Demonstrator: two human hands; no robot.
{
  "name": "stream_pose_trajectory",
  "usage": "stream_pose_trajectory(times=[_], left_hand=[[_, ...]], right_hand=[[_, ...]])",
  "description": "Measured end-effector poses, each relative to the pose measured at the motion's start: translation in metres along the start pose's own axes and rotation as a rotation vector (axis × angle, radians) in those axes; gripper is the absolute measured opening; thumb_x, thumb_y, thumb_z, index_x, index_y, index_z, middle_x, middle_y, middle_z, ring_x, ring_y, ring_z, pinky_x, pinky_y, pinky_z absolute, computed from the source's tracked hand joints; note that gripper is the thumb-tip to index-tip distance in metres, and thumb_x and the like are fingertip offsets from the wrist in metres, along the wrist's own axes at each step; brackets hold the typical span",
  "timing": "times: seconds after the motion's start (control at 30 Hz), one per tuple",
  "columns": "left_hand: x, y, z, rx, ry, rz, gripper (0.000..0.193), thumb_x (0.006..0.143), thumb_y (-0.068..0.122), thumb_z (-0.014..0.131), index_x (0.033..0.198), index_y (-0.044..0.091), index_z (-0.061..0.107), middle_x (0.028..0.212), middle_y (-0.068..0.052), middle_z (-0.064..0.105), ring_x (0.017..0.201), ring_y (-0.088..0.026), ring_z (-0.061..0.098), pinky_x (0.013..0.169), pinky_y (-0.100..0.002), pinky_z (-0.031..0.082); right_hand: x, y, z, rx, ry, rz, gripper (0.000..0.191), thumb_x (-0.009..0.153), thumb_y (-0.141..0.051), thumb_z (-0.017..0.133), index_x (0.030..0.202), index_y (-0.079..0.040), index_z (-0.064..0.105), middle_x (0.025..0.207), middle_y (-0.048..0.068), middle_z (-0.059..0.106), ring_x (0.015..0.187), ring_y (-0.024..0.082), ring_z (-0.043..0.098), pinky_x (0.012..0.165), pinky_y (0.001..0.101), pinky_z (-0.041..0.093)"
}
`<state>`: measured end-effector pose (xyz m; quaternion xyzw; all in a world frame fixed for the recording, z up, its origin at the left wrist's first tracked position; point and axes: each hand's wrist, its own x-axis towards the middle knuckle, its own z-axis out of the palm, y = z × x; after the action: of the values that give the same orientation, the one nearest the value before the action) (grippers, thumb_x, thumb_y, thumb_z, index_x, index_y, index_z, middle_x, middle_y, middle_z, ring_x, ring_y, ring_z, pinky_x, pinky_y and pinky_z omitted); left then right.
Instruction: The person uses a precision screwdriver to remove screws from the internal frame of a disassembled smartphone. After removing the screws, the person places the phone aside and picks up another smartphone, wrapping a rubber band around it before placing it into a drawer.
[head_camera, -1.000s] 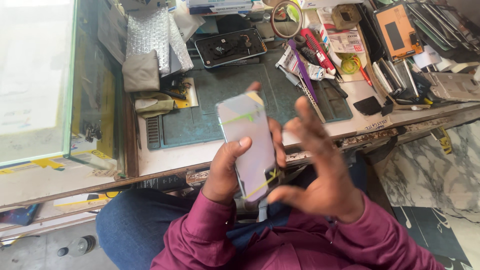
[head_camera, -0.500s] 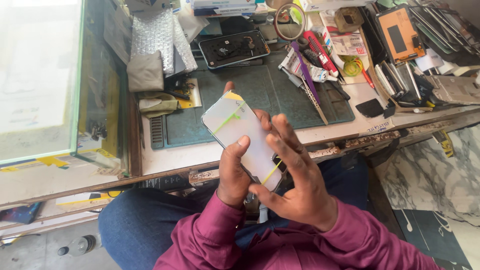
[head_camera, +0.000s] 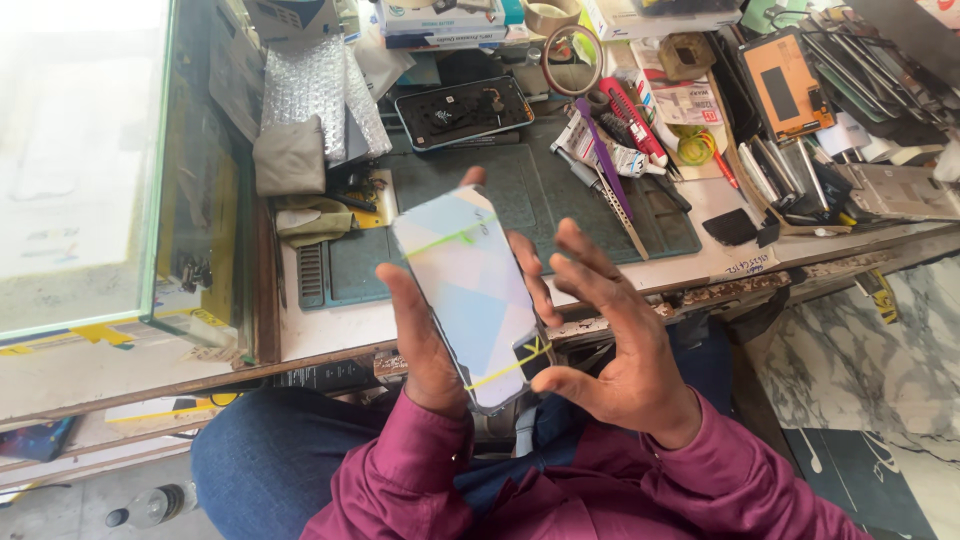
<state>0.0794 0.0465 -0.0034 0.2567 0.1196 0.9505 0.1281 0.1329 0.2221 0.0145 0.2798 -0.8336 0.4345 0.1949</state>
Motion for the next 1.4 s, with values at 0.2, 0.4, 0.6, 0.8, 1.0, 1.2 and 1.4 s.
stream_pose_trajectory(times=[0.2,0.4,0.6,0.8,1.0,1.2,1.4], left_hand=[[0.000,-0.002,-0.001,0.045,0.046,-0.059,0.101,0.105,0.070,0.045,0.176,0.006,0.011,0.106,-0.025,0.060,0.080,-0.029,0.069,0.075,-0.042,0.059],[0.002,-0.002,0.000,0.052,0.017,-0.045,0.097,0.105,0.063,0.047,0.172,0.002,0.012,0.107,-0.025,0.061,0.079,-0.029,0.068,0.071,-0.040,0.059],[0.000,-0.004,-0.001,0.063,0.005,-0.128,0.103,0.104,0.072,0.043,0.174,0.003,0.012,0.106,-0.024,0.061,0.082,-0.029,0.068,0.075,-0.041,0.060],[-0.004,-0.007,-0.001,0.049,-0.032,-0.204,0.106,0.104,0.072,0.044,0.175,0.001,0.013,0.103,-0.020,0.062,0.079,-0.024,0.067,0.077,-0.036,0.058],[0.000,0.005,0.005,0.562,-0.013,-0.224,0.104,0.100,0.064,0.056,0.174,0.007,0.010,0.106,-0.011,0.056,0.084,-0.015,0.054,0.074,-0.029,0.047],[-0.003,0.017,0.021,1.254,-0.192,-0.150,0.110,0.094,0.046,0.074,0.172,0.006,0.007,0.117,-0.016,0.066,0.105,-0.029,0.067,0.097,-0.038,0.053],[0.001,0.011,0.021,1.718,-0.265,0.013,0.115,0.085,0.050,0.081,0.167,0.003,0.016,0.121,-0.024,0.067,0.104,-0.041,0.067,0.090,-0.044,0.053]], right_hand=[[0.002,0.000,0.000,0.030,-0.058,-0.008,0.097,0.080,-0.044,0.086,0.158,-0.008,0.039,0.168,0.019,0.037,0.156,0.034,0.044,0.122,0.0432,0.047],[0.000,0.003,-0.002,0.095,-0.078,0.042,0.093,0.084,-0.040,0.086,0.159,-0.010,0.038,0.170,0.019,0.036,0.156,0.035,0.045,0.118,0.0413,0.052],[0.001,0.003,-0.006,0.030,-0.058,0.008,0.091,0.087,-0.042,0.082,0.160,-0.009,0.037,0.170,0.017,0.037,0.159,0.034,0.040,0.126,0.0445,0.043],[0.002,0.001,-0.008,-0.004,-0.050,0.022,0.089,0.090,-0.046,0.077,0.159,-0.005,0.038,0.167,0.017,0.041,0.155,0.033,0.046,0.126,0.0449,0.042],[-0.006,0.010,-0.009,0.231,-0.010,0.194,0.088,0.097,-0.050,0.071,0.160,-0.001,0.034,0.161,0.020,0.047,0.134,0.027,0.064,0.111,0.0402,0.056],[-0.021,0.029,-0.017,0.503,0.041,0.371,0.079,0.102,-0.051,0.063,0.158,0.000,0.041,0.141,0.015,0.062,0.123,0.018,0.066,0.103,0.0303,0.054],[-0.034,0.050,-0.056,0.067,0.065,0.526,0.052,0.101,-0.037,0.065,0.139,-0.001,0.064,0.103,0.005,0.077,0.088,0.010,0.067,0.077,0.0248,0.055]])
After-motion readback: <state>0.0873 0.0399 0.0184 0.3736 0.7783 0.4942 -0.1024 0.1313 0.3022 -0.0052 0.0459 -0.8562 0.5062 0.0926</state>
